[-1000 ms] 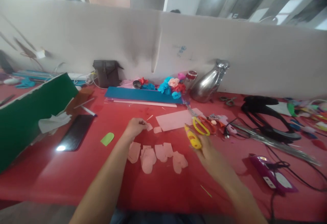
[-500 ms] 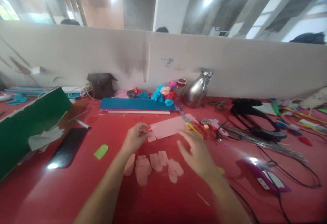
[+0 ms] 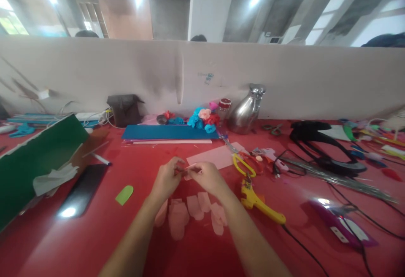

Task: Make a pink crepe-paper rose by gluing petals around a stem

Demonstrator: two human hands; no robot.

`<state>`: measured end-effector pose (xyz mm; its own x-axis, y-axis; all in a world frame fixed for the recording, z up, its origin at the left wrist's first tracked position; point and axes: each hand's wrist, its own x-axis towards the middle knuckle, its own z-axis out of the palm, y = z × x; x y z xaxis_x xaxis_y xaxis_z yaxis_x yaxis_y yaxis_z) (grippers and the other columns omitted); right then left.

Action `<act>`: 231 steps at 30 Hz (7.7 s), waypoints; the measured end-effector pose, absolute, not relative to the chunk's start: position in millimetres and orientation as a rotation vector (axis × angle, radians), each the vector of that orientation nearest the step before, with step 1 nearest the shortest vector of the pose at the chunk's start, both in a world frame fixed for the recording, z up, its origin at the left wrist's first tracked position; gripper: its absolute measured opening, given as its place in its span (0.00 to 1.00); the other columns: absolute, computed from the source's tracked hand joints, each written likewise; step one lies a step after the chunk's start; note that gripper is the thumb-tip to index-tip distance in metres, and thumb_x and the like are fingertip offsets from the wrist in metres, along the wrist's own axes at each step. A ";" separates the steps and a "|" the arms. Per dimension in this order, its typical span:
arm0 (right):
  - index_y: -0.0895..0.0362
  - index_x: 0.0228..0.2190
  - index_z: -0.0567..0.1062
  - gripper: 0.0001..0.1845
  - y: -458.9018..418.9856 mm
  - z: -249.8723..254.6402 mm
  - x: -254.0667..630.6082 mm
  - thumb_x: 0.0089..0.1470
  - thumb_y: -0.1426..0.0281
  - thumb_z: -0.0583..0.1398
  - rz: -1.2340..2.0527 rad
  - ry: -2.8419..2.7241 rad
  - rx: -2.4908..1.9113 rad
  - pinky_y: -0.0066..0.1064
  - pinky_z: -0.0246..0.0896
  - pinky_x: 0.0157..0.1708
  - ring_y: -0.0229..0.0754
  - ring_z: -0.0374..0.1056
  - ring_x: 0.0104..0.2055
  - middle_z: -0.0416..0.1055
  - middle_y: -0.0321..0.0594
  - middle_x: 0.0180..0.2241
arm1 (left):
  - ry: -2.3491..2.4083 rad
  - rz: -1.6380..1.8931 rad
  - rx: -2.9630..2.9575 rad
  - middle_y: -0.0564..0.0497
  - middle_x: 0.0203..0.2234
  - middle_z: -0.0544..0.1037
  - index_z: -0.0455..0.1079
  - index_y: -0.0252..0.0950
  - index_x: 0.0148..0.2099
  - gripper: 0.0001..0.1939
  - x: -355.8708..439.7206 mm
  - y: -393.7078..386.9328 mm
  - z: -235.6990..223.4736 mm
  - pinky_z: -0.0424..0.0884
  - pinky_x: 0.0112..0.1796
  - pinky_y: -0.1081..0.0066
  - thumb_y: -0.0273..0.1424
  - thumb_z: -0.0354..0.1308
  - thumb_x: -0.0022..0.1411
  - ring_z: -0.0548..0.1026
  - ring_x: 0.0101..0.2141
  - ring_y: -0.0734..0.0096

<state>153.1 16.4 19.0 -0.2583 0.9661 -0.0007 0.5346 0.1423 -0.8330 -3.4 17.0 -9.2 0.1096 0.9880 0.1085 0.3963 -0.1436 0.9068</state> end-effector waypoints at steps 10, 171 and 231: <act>0.59 0.28 0.79 0.16 16.8 32.8 160.3 0.43 0.59 0.61 1.053 -1.188 -1.379 0.29 0.61 0.29 0.41 0.69 0.29 0.76 0.41 0.25 | 1.188 1.248 1.314 0.54 0.25 0.67 0.66 0.36 0.34 0.12 -4.0 11.7 5.0 0.58 0.24 0.77 0.39 0.49 0.59 0.60 0.21 0.79; 0.56 0.20 0.72 0.08 -2.6 9.3 139.3 0.46 0.66 0.62 1.588 -1.302 -0.932 0.30 0.53 0.35 0.36 0.59 0.28 0.64 0.32 0.21 | 0.823 1.206 0.811 0.51 0.20 0.75 0.76 0.31 0.26 0.09 -3.0 5.2 13.6 0.64 0.30 0.76 0.33 0.67 0.45 0.68 0.23 0.78; 0.56 0.22 0.68 0.11 -2.9 4.4 137.9 0.50 0.64 0.60 1.597 -1.375 -0.916 0.30 0.51 0.33 0.36 0.55 0.28 0.60 0.33 0.23 | 0.804 1.193 0.869 0.51 0.17 0.74 0.73 0.32 0.24 0.09 -8.0 5.6 16.8 0.66 0.28 0.70 0.32 0.67 0.44 0.70 0.20 0.74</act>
<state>137.9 -2.9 4.4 -0.4003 0.9163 -0.0141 -0.1224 -0.0687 -0.9901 -8.0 5.6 16.8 0.1870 0.9800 -0.0678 -0.4313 0.1439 0.8907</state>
